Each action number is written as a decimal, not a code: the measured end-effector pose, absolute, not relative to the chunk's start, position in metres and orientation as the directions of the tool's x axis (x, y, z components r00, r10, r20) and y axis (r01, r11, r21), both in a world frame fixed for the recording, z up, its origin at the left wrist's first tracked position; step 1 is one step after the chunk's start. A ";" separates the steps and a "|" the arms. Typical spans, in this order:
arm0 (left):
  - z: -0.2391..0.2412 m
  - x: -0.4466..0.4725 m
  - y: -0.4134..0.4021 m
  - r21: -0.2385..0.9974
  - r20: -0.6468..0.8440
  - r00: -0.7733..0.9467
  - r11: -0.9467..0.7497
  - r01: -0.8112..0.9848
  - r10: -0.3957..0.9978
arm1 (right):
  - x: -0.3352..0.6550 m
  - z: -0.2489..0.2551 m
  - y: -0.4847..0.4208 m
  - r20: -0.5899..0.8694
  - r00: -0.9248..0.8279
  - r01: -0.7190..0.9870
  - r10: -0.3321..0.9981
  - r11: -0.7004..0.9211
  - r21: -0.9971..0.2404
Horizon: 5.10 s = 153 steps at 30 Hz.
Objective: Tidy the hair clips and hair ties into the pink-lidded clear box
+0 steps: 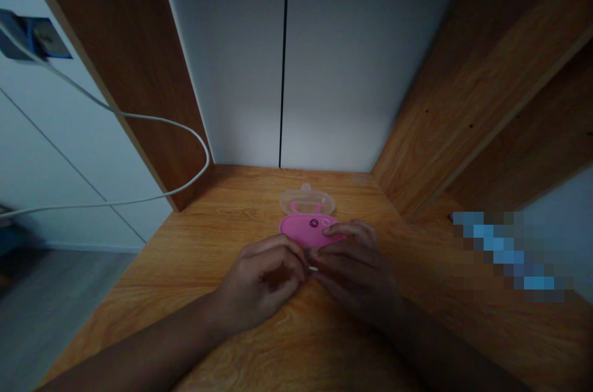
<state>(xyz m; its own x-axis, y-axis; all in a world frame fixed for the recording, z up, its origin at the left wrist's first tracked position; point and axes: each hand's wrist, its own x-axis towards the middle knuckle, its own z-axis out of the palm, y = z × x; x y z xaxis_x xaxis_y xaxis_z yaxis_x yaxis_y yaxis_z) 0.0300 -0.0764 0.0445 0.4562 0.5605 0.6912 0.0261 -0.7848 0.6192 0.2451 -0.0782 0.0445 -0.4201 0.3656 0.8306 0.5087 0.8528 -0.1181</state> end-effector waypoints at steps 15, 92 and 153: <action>0.034 0.041 -0.076 0.875 0.483 0.250 -0.464 -0.135 0.839 | 0.247 0.044 -0.074 0.839 -0.396 0.557 0.372 0.824 -0.103; 0.024 0.041 -0.073 0.788 0.613 0.243 -0.603 -0.122 0.752 | 0.245 0.036 -0.073 0.820 -0.394 0.535 0.416 0.829 -0.164; 0.005 0.028 -0.051 0.797 0.419 0.277 -0.496 0.343 0.865 | 0.258 0.003 -0.043 0.291 0.060 0.106 0.955 0.283 -0.953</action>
